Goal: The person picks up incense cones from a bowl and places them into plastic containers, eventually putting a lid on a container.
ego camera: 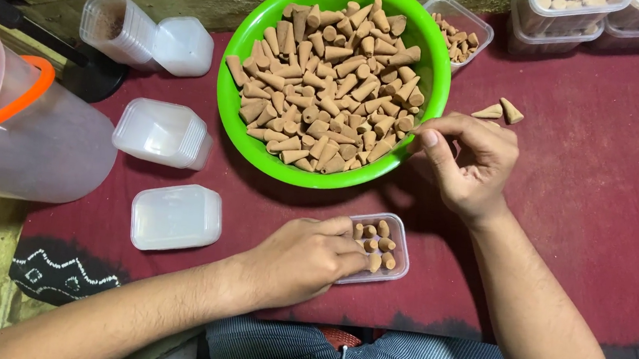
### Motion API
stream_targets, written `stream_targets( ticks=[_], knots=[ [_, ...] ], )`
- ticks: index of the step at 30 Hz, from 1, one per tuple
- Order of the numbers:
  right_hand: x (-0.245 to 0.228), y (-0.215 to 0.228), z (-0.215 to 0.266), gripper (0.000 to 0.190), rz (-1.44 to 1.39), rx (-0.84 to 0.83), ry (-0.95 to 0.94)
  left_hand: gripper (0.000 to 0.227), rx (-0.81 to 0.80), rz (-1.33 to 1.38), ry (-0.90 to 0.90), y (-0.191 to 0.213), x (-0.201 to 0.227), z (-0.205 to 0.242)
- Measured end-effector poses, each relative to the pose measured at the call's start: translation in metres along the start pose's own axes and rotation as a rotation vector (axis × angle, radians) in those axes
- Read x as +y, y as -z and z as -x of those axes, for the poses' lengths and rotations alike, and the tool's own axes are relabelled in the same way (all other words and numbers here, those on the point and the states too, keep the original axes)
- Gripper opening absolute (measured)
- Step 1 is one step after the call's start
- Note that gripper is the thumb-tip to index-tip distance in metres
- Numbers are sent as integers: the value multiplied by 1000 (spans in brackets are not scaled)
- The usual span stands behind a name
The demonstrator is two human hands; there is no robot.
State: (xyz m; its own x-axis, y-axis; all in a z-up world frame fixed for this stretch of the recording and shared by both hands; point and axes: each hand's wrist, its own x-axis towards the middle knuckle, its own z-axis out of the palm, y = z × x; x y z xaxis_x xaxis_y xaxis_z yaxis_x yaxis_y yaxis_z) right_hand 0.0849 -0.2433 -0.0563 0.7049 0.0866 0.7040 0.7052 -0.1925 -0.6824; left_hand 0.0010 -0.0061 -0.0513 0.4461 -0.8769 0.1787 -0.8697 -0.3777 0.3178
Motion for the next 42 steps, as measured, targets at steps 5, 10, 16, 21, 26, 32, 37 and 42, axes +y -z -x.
stream_targets(
  ticks=[5, 10, 16, 21, 26, 32, 37, 42],
  knots=[
    [23, 3, 3, 18, 134, 149, -31, 20, -5, 19, -19, 4, 0, -2],
    [34, 5, -2, 14, 71, 208, -137, 19, 14, 22, -33, 27, 5, -9],
    [43, -1, -6, 13, 74, 214, -234, 9, 265, -95, 65, 58, -25, -33],
    [46, 0, -6, 13, 112, 183, -191, 7, 372, -157, 281, 70, -86, -61],
    [52, 1, -3, 15, 93, 190, -247, 12, 289, -306, 382, 40, -152, -79],
    [49, 1, -6, 16, 137, 199, -251, 15, 243, -456, 361, 34, -156, -101],
    [49, 2, -6, 17, 74, 189, -302, 10, 233, -581, 280, 52, -136, -110],
    [47, 2, -6, 17, 84, 177, -304, 13, 202, -820, 129, 21, -179, -102]
  ],
)
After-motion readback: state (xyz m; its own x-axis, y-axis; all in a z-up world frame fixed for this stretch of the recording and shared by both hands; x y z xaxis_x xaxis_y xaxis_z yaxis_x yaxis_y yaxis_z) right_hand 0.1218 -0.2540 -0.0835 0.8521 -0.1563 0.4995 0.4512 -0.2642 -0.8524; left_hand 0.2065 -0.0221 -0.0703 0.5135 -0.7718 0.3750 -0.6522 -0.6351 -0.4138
